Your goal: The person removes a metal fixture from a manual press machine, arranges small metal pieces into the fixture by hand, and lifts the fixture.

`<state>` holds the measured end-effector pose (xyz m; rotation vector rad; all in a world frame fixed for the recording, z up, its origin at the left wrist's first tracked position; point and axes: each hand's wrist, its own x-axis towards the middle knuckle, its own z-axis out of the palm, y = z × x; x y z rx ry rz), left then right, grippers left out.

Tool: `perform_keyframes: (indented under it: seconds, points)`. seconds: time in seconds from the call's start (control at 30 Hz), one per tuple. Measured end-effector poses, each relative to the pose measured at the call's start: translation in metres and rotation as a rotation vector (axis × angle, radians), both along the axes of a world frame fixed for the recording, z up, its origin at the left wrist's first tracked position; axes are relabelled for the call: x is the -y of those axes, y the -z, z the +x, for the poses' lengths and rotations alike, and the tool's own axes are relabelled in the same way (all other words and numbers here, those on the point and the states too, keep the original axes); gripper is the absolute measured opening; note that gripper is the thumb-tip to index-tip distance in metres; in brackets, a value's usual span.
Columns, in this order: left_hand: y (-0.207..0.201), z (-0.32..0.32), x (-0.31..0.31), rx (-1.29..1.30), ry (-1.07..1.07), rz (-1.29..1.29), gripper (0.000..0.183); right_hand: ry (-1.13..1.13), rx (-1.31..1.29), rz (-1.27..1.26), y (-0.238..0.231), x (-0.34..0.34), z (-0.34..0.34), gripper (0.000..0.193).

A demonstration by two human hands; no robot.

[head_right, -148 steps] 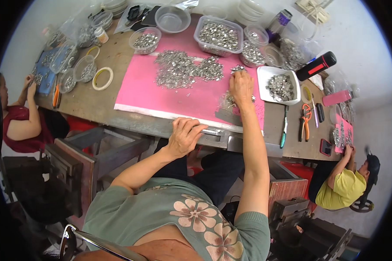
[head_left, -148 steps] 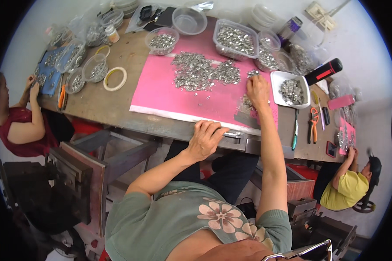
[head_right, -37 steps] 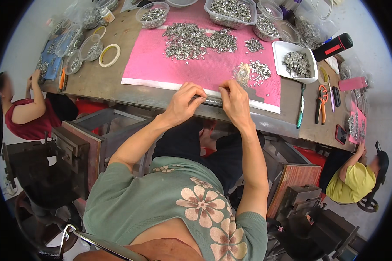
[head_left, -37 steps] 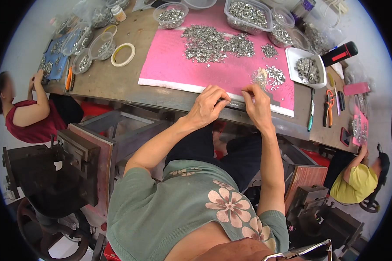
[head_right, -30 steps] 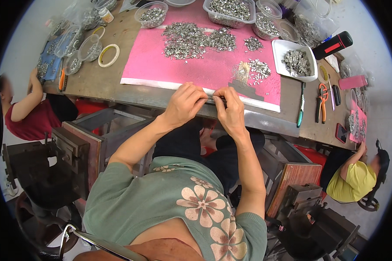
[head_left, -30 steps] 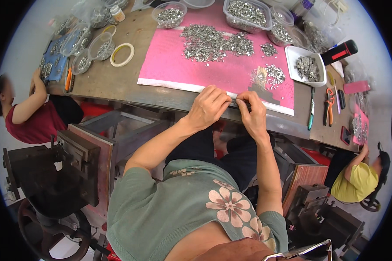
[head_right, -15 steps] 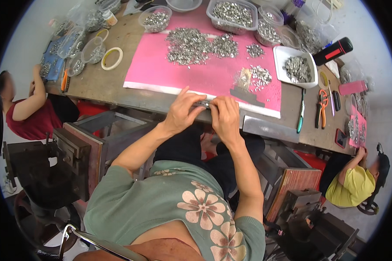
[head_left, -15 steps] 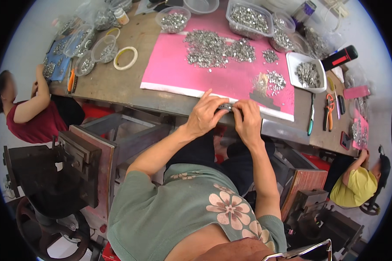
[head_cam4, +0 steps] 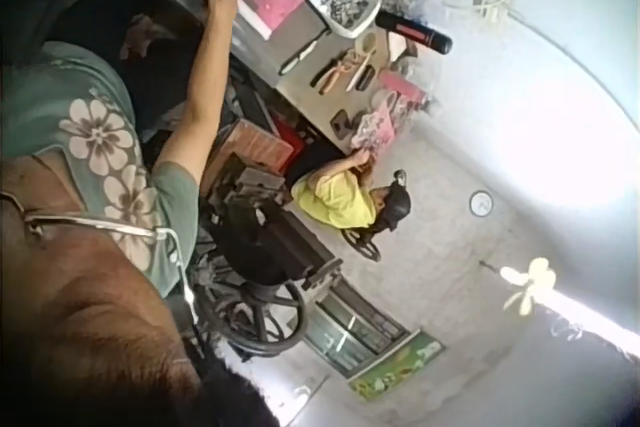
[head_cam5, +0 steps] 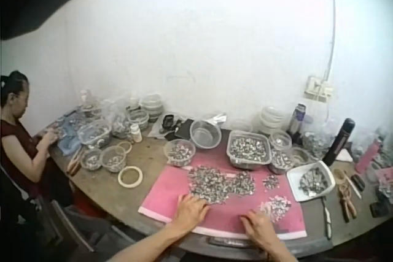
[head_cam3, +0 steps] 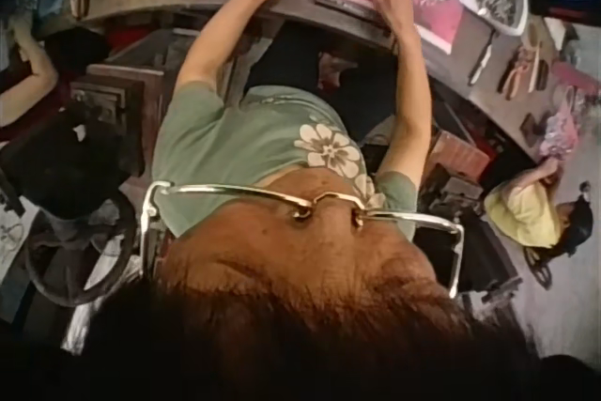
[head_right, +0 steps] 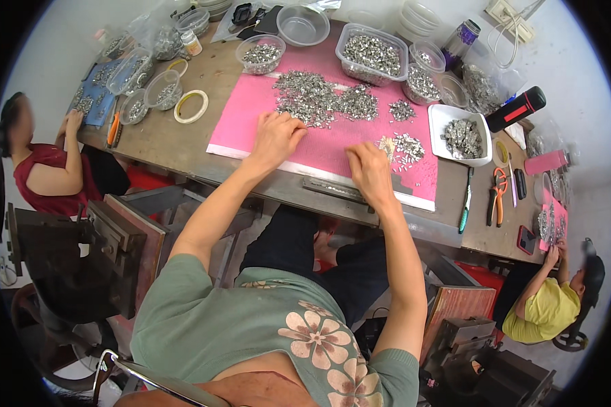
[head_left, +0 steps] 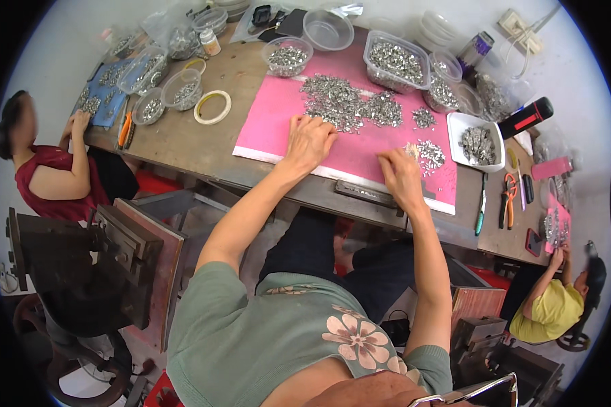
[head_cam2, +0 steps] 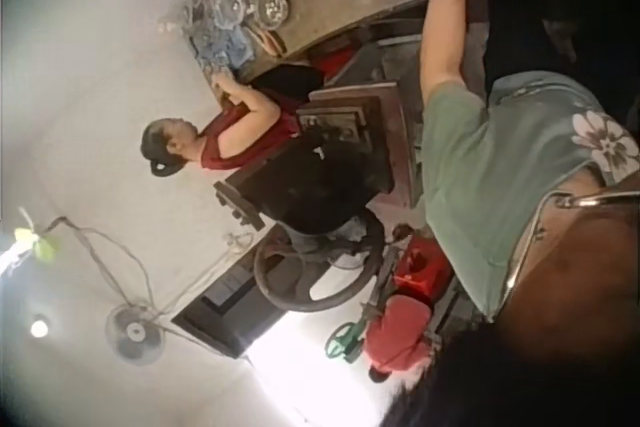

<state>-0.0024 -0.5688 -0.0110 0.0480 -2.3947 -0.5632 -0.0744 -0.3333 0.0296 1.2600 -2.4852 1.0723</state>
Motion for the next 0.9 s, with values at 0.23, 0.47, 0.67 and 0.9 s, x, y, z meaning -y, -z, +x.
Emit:
perform_keyframes:
  seconds: [0.23, 0.47, 0.67, 0.9]
  points:
    - [-0.001, -0.003, -0.004, 0.052, -0.030, -0.053, 0.006, 0.009, -0.054, -0.004, 0.012, 0.061, -0.052, 0.015]
    - [0.000, -0.003, -0.006, 0.038, -0.018, -0.110, 0.006, 0.097, -0.203, 0.152, 0.031, 0.076, -0.065, 0.016]
    - [-0.005, 0.010, -0.016, 0.025, 0.079, -0.032, 0.006, 0.030, -0.292, 0.197, 0.023, 0.053, -0.067, 0.012]
    - [-0.003, 0.017, -0.026, 0.076, 0.172, 0.017, 0.005, 0.016, -0.153, 0.150, 0.016, 0.050, -0.065, 0.012]
